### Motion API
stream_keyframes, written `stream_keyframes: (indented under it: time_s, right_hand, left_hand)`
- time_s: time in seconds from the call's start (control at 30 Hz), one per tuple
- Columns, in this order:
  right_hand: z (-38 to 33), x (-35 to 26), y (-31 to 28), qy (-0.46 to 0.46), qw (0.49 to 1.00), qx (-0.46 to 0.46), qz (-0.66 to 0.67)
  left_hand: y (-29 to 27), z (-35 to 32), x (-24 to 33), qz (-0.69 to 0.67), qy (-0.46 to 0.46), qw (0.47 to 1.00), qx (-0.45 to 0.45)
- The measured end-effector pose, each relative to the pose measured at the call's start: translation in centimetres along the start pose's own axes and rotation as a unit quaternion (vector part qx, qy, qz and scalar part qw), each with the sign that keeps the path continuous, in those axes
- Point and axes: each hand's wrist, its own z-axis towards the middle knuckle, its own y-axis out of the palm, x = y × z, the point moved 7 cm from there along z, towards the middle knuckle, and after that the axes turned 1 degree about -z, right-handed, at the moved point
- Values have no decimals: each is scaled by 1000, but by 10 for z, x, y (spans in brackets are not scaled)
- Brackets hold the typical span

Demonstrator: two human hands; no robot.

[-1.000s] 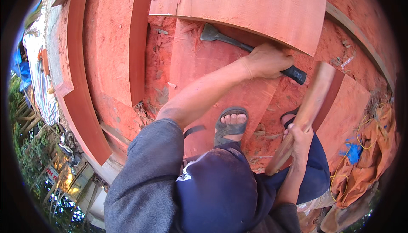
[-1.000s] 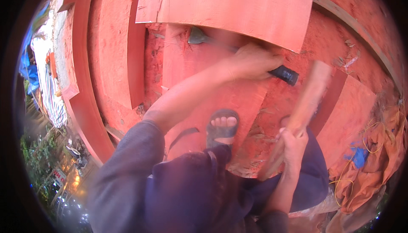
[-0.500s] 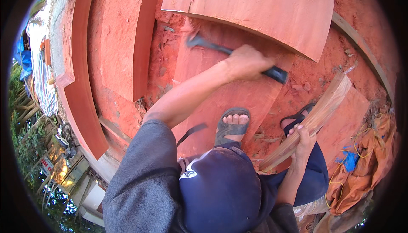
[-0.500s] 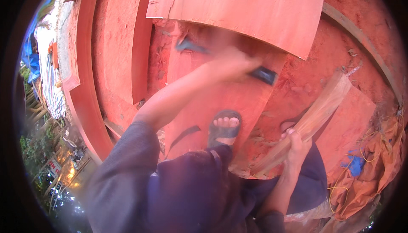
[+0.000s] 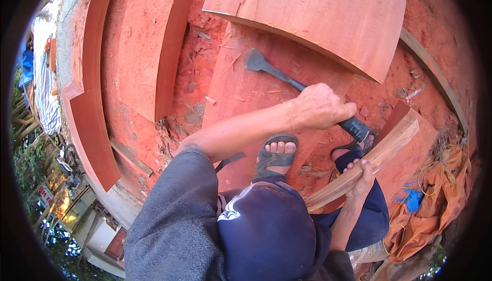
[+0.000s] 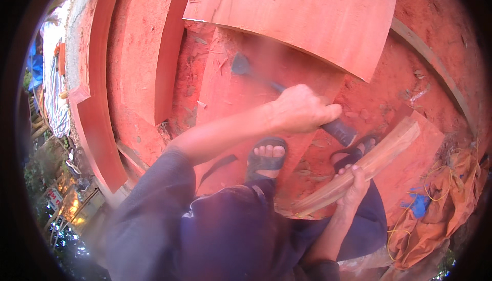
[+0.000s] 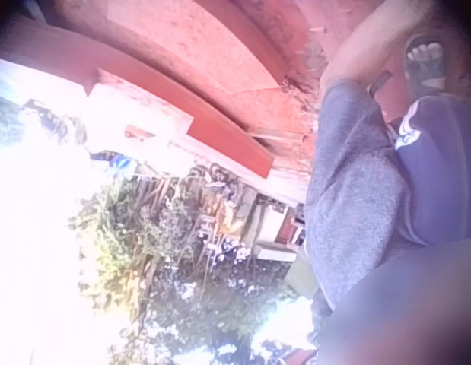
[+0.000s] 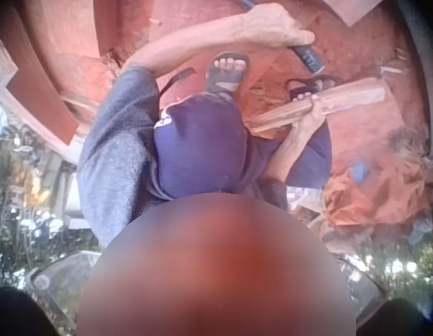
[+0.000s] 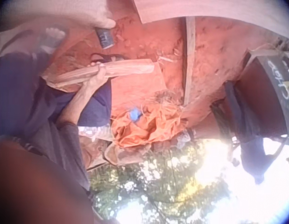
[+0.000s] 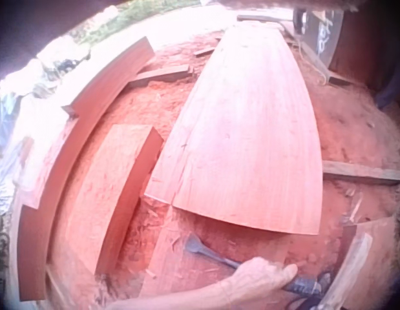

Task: The person uses a chisel and a wooden mallet to carve and shape a large red wooden panel. They repeatedly strike the chisel to remove material and adjust the panel's position as needed.

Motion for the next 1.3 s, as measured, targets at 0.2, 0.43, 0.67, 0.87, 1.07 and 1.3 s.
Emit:
stream_keyframes:
  time_s: [0.2,0.43,0.67,0.87,1.07,1.3]
  right_hand:
    - [4,4,-13,-9,999,34,38]
    - [-2,-6,7,-72,992,32,98]
    - [-15,-10,50,-141,977,-68,-148]
    - [-15,-12,41,-112,993,-6,-24]
    - [-10,-6,37,-72,994,-18,-84]
    - [-15,-3,36,-18,977,-46,-207]
  left_hand:
    - [14,29,-12,-4,37,999,-1]
    - [28,43,-38,15,-10,998,-67]
    - [16,45,-38,-6,-23,999,-49]
    - [4,48,-37,-7,-10,1000,11]
    - [22,46,-47,32,-51,996,-59]
    - [29,44,-49,45,-35,994,-91]
